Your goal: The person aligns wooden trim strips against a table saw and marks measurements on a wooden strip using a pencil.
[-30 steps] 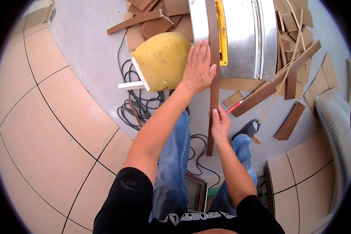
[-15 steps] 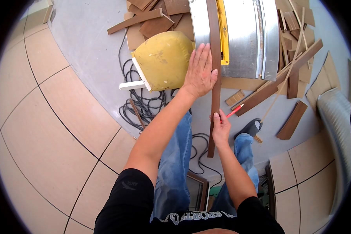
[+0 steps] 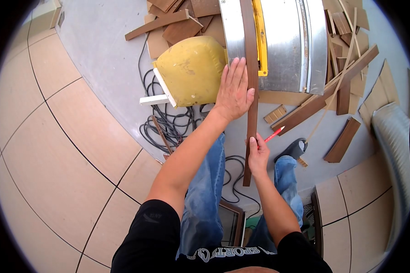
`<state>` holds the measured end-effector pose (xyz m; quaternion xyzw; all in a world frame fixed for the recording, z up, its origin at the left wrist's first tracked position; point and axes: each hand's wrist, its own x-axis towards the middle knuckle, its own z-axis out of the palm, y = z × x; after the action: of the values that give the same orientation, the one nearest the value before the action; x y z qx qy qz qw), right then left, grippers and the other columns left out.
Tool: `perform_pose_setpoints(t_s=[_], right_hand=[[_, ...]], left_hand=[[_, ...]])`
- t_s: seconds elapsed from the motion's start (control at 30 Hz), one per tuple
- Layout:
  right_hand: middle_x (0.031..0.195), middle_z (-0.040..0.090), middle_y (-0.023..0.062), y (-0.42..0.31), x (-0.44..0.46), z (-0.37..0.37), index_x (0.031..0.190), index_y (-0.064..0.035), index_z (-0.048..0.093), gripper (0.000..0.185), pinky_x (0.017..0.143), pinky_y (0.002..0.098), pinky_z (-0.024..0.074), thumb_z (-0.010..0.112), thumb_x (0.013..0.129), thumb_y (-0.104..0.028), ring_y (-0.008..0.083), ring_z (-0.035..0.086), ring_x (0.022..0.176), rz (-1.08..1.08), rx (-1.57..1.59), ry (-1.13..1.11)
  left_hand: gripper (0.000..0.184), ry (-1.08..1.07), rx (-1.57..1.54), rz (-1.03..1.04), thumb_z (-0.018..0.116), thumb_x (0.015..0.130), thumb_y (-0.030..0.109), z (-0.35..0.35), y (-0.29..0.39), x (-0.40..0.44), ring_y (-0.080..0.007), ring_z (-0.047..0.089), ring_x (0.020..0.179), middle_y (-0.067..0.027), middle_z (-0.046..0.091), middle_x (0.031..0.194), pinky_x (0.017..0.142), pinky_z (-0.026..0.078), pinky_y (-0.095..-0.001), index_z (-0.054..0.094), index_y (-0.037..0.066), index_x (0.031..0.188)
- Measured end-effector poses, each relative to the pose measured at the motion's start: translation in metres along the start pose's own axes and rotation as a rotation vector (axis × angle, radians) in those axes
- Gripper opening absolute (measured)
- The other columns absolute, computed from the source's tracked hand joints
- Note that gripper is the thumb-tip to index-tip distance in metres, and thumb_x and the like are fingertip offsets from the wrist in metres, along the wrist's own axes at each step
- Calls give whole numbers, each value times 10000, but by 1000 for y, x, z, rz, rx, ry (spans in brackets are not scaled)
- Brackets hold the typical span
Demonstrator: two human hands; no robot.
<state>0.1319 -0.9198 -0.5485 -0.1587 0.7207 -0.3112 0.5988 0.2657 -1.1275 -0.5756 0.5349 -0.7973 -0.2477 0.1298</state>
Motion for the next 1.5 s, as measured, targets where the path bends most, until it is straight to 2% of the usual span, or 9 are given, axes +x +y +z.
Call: perform_pose_setpoints(t_s=[0.2, 0.27, 0.37, 0.8, 1.0, 1.3, 1.37, 1.5], right_hand=[[1074, 704, 21, 1, -4, -2, 1393, 35, 619, 382, 870, 254, 526, 613, 1086, -190, 95, 636, 954, 7, 8, -27], [1030, 702, 3, 7, -6, -1, 1353, 39, 647, 354, 836, 245, 506, 626, 1076, -181, 78, 598, 931, 25, 39, 35], [1024, 696, 1, 8, -9, -4, 1341, 48, 648, 347, 834, 243, 504, 621, 1079, -177, 77, 592, 925, 18, 35, 7], [1021, 681, -10, 11, -23, -11, 1345, 38, 650, 340, 819, 234, 495, 623, 1078, -171, 73, 583, 921, 32, 10, 1], [1034, 683, -9, 21, -29, -14, 1348, 40, 649, 339, 819, 231, 496, 626, 1077, -162, 69, 583, 920, 41, 32, 26], [1073, 700, 13, 40, -36, -20, 1364, 55, 637, 369, 857, 241, 507, 642, 1069, -167, 83, 604, 956, 73, 58, 21], [1093, 709, 28, 42, -38, -21, 1371, 65, 631, 385, 880, 247, 511, 645, 1067, -173, 91, 615, 977, 77, 69, 24], [1106, 715, 33, 44, -40, -24, 1377, 57, 632, 389, 894, 249, 512, 646, 1067, -177, 93, 620, 993, 78, 49, 22]], left_hand=[[702, 1, 5, 15, 423, 1024, 306, 0, 2, -5, -453, 217, 1556, -282, 272, 1651, 1275, 175, -561, 309, -130, 1562], [702, -10, 8, 9, 434, 1019, 298, 1, 4, -8, -455, 217, 1555, -282, 270, 1652, 1276, 173, -565, 311, -135, 1558], [702, -24, 5, 10, 438, 1017, 294, 1, 5, -12, -457, 217, 1555, -285, 267, 1652, 1277, 168, -569, 312, -143, 1552], [720, -49, 8, 7, 462, 999, 285, 6, 13, -29, -455, 206, 1560, -284, 253, 1658, 1281, 160, -568, 303, -146, 1553], [722, -55, -7, -8, 530, 965, 270, 7, 18, -37, -438, 199, 1571, -275, 262, 1662, 1279, 163, -567, 345, -149, 1524], [715, -86, -7, -11, 531, 971, 274, 9, 22, -46, -441, 195, 1572, -279, 257, 1663, 1280, 161, -563, 352, -157, 1512], [732, -93, -38, -13, 530, 962, 230, 9, 23, -49, -466, 205, 1563, -297, 251, 1660, 1275, 176, -575, 310, -167, 1537], [734, -84, -33, -3, 534, 963, 226, 10, 24, -52, -464, 206, 1564, -296, 252, 1661, 1276, 180, -569, 305, -164, 1541]])
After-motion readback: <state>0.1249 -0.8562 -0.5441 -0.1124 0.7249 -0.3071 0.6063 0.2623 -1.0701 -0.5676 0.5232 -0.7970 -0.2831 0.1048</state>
